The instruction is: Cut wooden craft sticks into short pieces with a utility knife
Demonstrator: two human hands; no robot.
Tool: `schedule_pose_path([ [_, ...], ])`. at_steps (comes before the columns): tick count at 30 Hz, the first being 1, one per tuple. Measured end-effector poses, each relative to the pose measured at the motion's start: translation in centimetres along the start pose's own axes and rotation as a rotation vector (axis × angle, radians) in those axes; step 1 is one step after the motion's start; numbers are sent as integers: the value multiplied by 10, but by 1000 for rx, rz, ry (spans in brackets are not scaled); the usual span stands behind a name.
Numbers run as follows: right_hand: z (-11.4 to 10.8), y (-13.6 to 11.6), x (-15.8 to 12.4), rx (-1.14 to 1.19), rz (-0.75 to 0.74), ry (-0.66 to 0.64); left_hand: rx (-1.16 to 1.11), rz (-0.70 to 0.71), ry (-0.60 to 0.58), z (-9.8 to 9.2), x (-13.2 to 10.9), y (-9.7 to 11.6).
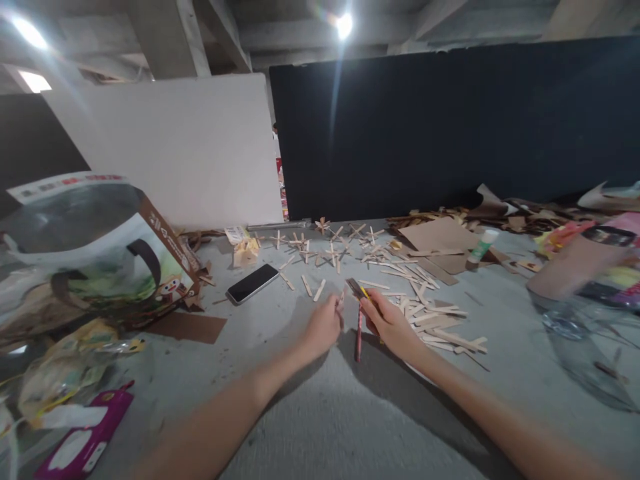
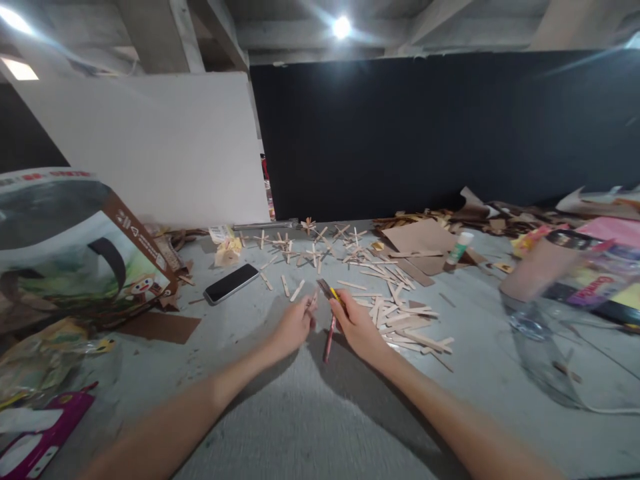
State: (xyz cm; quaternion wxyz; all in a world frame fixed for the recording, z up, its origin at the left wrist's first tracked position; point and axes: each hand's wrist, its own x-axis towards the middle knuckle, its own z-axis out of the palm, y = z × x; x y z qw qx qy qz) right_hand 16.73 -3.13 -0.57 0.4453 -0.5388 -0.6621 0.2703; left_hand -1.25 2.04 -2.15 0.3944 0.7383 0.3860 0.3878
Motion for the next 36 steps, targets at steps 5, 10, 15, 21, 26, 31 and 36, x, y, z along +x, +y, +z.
schedule_pose_path([
  [5,9,-3,-10,15,-19,-13,-324,-68,-35,9,-5,-2],
  [10,8,-5,-15,-53,-81,-9,-443,-82,-49,7,-10,4],
  [15,6,-6,-19,-105,-65,-21,-502,-72,-51,9,-9,4],
  [21,4,-11,-20,-140,-67,-19,-495,-76,-44,9,-8,6],
  [26,5,-12,-21,-122,-84,-14,-492,-74,-39,9,-9,6],
  [31,6,-10,-21,-147,-102,5,-446,-68,4,10,-9,4],
  [36,7,-7,-22,-169,-78,-9,-322,-72,37,8,-8,3],
])
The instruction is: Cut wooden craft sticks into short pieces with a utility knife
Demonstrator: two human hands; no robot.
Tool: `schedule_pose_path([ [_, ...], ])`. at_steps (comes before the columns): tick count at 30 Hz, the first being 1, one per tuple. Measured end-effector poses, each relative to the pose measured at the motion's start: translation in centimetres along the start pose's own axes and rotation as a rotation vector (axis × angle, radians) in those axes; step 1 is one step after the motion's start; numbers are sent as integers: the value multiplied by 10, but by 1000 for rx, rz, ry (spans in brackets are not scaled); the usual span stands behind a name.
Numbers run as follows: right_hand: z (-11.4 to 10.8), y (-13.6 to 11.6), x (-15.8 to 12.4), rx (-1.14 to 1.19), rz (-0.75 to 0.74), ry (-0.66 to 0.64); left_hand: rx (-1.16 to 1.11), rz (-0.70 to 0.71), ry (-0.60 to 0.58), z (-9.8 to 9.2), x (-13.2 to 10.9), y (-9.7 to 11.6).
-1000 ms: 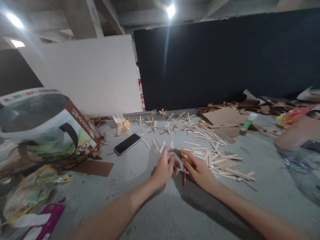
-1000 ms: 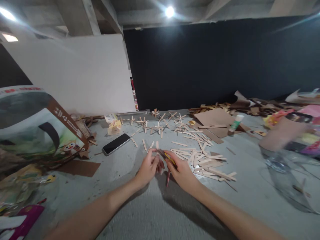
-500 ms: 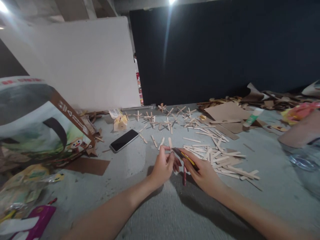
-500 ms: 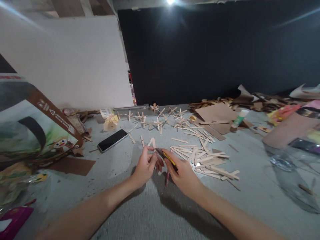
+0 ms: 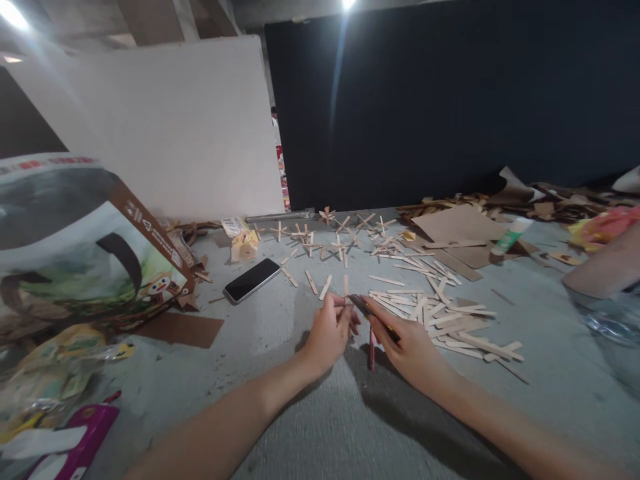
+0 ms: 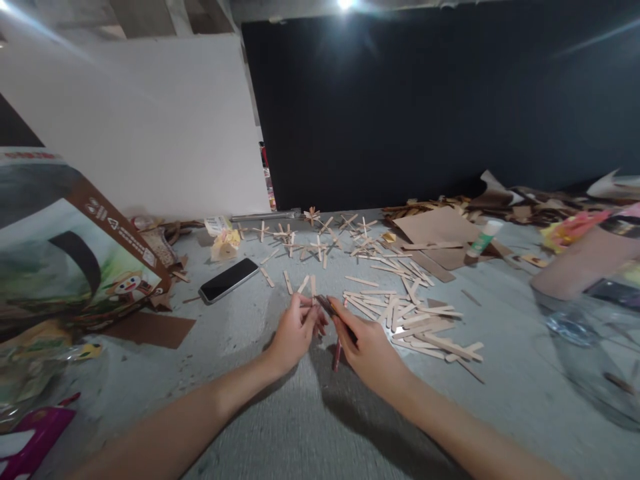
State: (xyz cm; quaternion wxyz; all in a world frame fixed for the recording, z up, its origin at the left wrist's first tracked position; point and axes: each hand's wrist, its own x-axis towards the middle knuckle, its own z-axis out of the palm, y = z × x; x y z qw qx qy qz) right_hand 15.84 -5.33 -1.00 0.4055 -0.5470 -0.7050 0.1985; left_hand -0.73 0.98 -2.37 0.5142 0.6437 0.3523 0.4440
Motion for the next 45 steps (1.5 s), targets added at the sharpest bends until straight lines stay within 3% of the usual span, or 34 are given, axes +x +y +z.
schedule_pose_path([
  [21,7,-1,-1,57,78,-23,248,21,23,-6,2,-1],
  [26,6,-3,4,222,137,-46,237,-23,12,-6,4,-2],
  [33,11,-4,6,533,352,-131,193,-52,16,-5,7,-2],
  [45,5,-7,9,805,520,-176,150,-99,21,-5,10,-4],
])
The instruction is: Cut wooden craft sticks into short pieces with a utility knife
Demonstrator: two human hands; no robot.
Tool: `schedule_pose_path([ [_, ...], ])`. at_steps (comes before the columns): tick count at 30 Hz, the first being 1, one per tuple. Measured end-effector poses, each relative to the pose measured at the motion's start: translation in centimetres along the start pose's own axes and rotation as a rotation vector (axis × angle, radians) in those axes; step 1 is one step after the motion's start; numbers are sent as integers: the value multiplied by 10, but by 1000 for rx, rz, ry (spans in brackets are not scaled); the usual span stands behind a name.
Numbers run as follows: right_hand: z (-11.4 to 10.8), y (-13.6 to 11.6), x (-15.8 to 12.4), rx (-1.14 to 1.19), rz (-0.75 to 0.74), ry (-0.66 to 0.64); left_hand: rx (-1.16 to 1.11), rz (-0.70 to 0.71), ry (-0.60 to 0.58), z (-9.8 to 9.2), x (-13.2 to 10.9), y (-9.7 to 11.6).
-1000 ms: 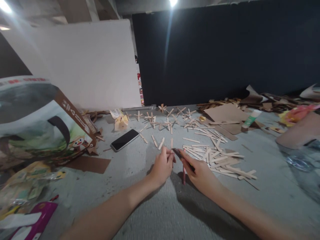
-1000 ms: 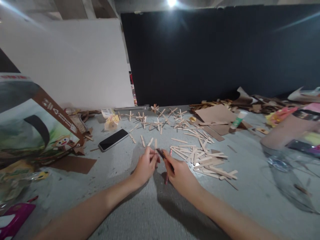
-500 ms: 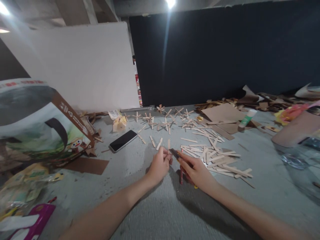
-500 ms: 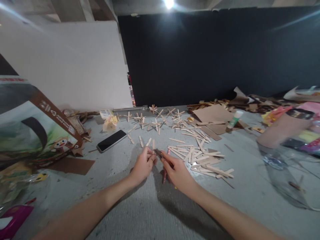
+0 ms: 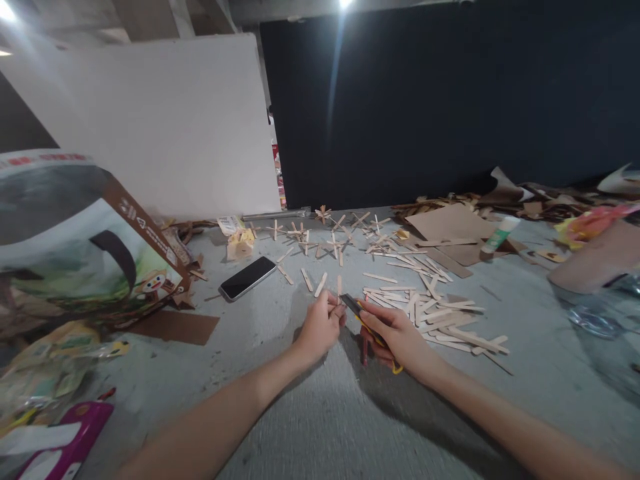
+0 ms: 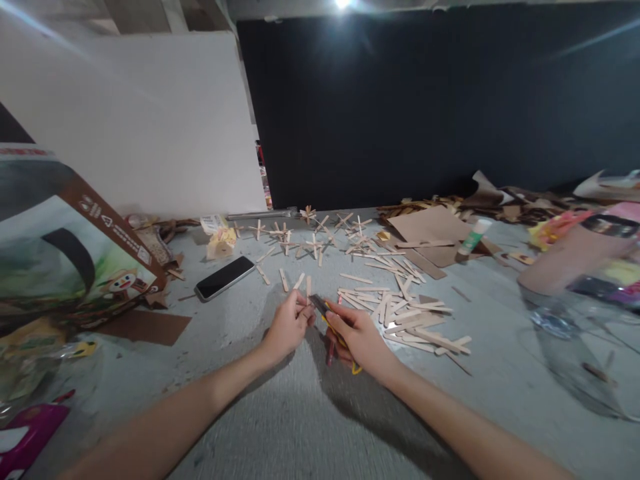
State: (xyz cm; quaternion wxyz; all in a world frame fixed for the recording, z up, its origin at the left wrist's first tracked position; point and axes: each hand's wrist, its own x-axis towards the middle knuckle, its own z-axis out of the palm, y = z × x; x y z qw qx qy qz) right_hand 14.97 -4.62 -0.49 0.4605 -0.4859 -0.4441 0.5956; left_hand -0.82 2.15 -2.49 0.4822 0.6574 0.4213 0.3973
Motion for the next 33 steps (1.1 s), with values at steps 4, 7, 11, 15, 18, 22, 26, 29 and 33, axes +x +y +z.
schedule_pose_path([
  [4,0,-3,-1,87,51,5,-2,8,2,0,0,0],
  [7,2,-6,-4,136,98,-10,-34,3,4,0,0,0],
  [11,7,-7,-8,146,112,-28,-79,18,2,2,0,0],
  [15,8,-1,-5,81,16,-10,-124,14,3,4,0,-3],
  [18,5,3,-1,-47,-99,42,-160,1,-10,3,2,-6],
  [22,1,6,1,-254,-207,87,-177,-2,-12,2,2,-5],
  [26,-2,7,1,-398,-250,117,-175,20,-14,2,0,-1],
  [29,-3,9,2,-424,-247,109,-165,41,-19,2,-1,1],
  [33,-1,9,2,-396,-231,97,-164,35,-40,1,0,2],
])
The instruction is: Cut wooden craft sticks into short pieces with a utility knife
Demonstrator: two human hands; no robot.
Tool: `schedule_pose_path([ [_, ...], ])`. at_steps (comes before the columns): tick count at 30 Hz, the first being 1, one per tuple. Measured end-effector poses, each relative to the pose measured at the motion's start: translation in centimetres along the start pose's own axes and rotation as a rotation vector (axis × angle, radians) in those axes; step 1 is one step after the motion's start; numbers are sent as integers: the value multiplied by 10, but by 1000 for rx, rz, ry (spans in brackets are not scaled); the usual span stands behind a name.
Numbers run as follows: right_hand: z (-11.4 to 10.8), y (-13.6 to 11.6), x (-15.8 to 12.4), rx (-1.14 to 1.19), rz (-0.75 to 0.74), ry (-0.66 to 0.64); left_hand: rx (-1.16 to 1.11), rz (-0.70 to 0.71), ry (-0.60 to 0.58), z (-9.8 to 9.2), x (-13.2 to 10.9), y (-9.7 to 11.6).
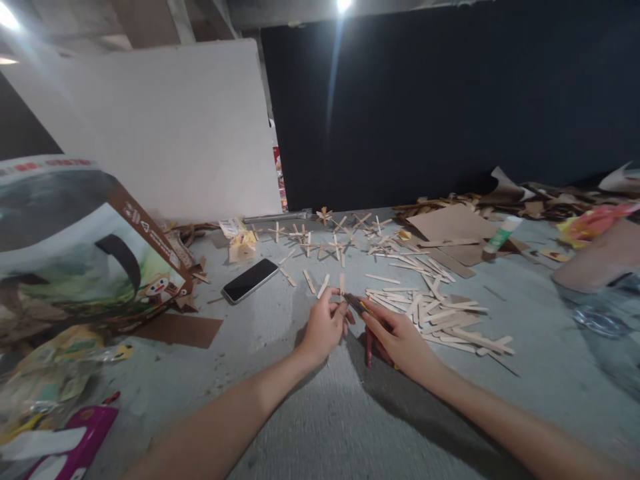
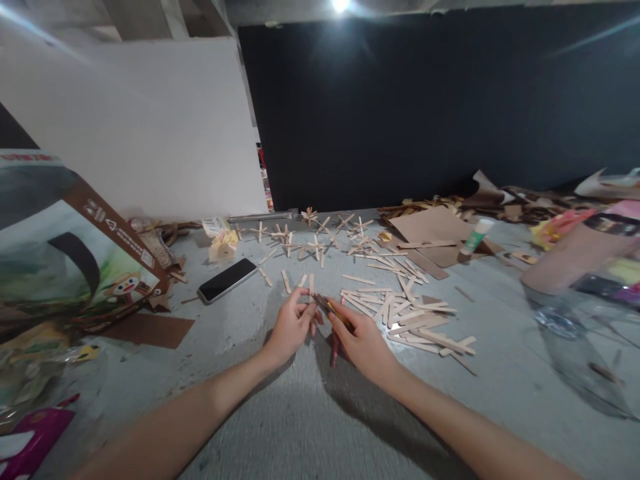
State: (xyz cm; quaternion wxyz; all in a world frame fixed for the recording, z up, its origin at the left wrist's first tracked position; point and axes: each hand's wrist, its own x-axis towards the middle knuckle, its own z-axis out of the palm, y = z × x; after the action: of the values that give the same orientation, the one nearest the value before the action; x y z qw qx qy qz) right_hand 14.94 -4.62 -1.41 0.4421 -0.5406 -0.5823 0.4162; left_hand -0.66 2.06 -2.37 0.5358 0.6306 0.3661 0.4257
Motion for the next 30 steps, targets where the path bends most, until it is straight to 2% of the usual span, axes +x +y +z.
schedule_pose_path([
  [9,2,-7,0,97,13,14,12,-17,-2,1,-1,5],
  [22,3,-5,-2,108,-22,57,47,0,-18,1,0,2],
  [27,-2,-6,-1,-37,-89,169,66,-45,-36,0,-2,3],
  [30,-8,-5,1,-173,-161,242,80,-38,-125,1,-5,2],
])
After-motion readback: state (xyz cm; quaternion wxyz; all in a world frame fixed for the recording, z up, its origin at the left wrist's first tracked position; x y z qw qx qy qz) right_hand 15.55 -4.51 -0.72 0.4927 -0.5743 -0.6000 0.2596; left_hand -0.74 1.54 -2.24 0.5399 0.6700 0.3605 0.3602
